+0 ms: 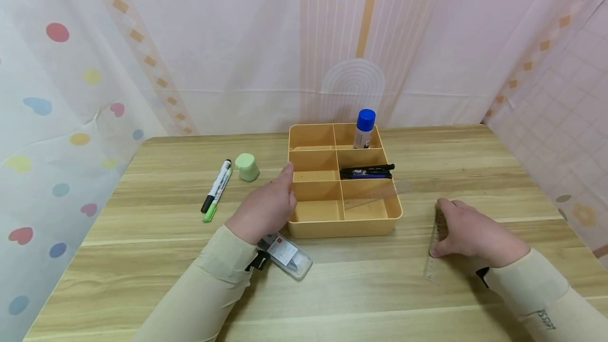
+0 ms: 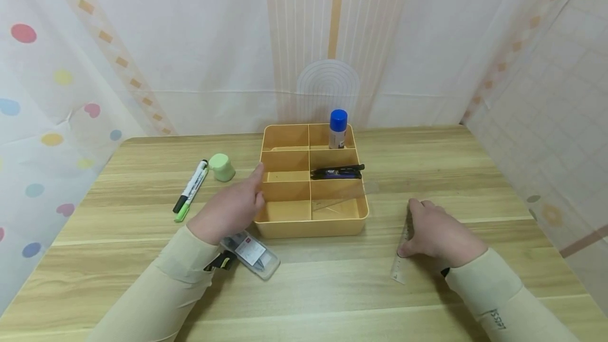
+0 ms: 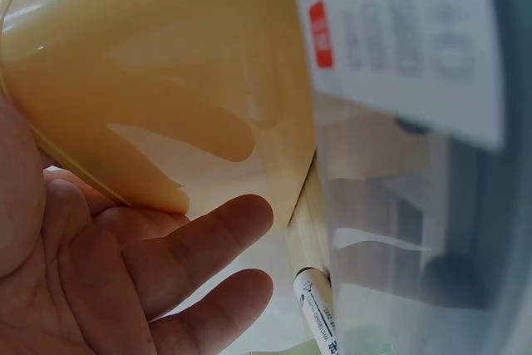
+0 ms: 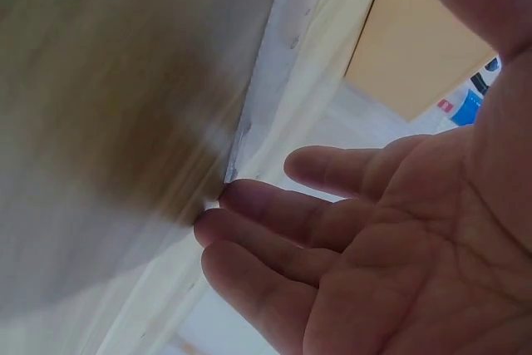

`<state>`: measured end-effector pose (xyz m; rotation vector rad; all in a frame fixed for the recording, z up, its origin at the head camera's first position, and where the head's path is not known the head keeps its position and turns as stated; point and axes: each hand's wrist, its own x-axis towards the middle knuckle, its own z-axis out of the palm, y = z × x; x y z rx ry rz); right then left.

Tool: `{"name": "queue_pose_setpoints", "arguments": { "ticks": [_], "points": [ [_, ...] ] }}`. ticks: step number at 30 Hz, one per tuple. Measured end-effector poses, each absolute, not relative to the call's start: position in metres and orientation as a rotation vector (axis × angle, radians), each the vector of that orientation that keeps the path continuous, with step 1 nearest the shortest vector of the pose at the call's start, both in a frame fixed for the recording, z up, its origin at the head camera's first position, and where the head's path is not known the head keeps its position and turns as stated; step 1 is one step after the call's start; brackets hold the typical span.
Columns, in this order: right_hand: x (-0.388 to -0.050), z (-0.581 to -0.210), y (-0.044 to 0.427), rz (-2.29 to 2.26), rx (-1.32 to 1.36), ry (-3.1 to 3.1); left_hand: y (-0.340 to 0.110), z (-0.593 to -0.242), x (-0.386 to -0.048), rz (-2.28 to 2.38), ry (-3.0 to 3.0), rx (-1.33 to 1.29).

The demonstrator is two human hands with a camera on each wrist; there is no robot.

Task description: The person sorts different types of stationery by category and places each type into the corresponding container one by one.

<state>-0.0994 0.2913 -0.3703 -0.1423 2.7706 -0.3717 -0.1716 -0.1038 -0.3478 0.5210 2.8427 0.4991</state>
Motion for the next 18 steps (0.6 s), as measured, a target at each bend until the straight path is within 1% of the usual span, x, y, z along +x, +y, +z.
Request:
{"name": "queue_pose_setpoints", "arguments": {
  "ticks": [18],
  "points": [
    [-0.1002, -0.3678, 0.2875, -0.337, -0.159, 2.801, -0.1042, -0.3492, -0.1731, 0.484, 2.846, 0.528]
  ]
}}
